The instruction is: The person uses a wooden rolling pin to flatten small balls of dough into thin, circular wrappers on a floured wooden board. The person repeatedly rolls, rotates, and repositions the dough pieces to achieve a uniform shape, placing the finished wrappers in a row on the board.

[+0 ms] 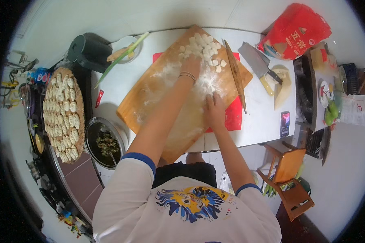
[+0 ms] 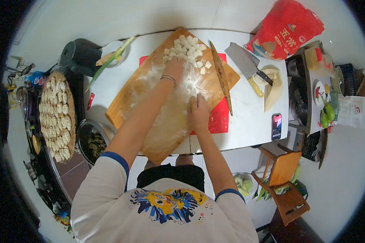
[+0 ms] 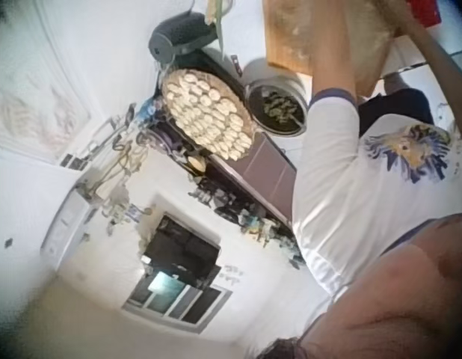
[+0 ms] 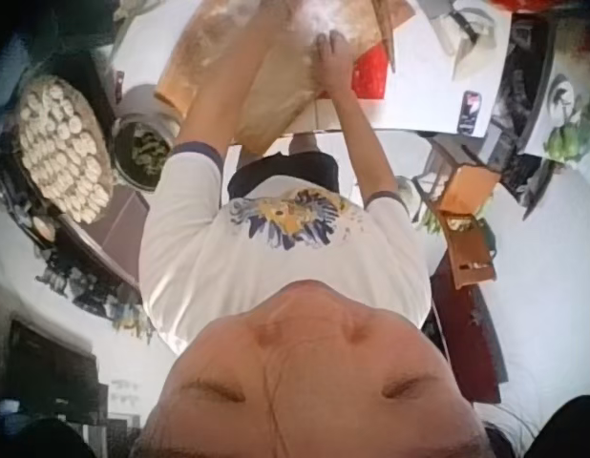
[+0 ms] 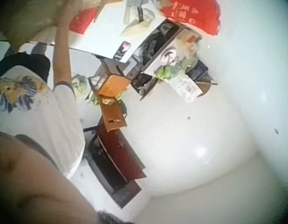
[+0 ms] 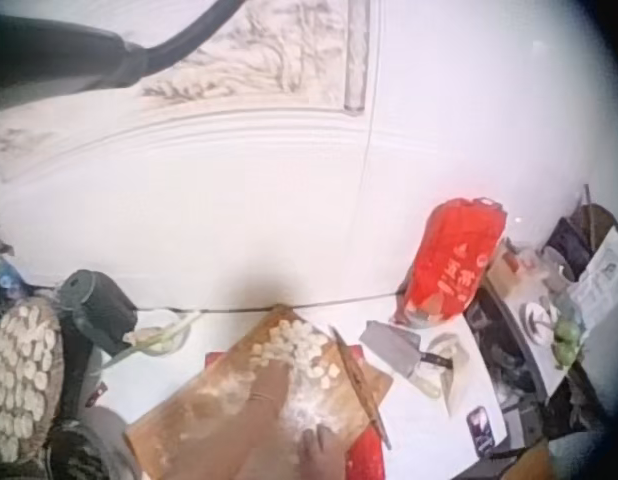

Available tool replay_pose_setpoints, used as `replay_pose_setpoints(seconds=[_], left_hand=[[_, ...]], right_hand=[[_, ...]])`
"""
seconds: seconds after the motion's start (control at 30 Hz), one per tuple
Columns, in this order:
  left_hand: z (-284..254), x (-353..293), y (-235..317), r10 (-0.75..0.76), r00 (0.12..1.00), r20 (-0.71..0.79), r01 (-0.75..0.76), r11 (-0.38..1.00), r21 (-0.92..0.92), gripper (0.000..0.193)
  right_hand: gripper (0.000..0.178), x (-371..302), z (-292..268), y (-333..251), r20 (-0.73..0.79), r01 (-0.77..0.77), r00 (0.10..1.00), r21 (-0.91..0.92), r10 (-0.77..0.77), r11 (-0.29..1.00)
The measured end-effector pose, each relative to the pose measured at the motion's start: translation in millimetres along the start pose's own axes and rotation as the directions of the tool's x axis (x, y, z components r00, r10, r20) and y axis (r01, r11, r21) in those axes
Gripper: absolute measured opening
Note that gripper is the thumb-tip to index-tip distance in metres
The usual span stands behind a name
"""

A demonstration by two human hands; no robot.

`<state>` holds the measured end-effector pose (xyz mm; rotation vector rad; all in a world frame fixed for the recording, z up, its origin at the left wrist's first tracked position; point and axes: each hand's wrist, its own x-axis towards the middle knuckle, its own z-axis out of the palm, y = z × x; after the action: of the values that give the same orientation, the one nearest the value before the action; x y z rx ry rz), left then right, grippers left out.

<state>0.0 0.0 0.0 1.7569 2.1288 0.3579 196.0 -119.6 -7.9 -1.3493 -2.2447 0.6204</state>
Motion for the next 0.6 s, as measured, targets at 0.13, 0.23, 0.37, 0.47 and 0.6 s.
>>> replay_pose_setpoints(seconds=[0.13,0.23,0.37,0.47,0.6], left_hand=[[27,14,-8,0.204,0.942,-0.268,-0.178,0.977,0.116,0.025],[19,-35,-3,-0.085,0.996,0.016,0.086,0.95,-0.299,0.022],[7,-128,-12,0.154,0.981,-0.115,-0.171,0.972,-0.158,0.019],[18,-176,-29,0.009,1.0,-0.018,-0.012,0.982,-0.19,0.02],[15,-186,-31,-0.14,0.987,0.075,0.157,0.93,-0.331,0.03]], right_hand=[[0.047,21,-7,17,-0.032,0.066,0.997,-0.05,-0.068,0.997],[0.045,1,-6,12,0.035,-0.007,0.999,-0.026,0.008,1.0],[0.043,5,-9,22,0.032,0.024,0.999,0.046,-0.025,0.999],[0.041,10,-21,20,0.055,-0.017,0.998,0.027,0.015,1.0],[0.047,53,-52,47,-0.287,-0.01,0.957,-0.129,-0.028,0.992]])
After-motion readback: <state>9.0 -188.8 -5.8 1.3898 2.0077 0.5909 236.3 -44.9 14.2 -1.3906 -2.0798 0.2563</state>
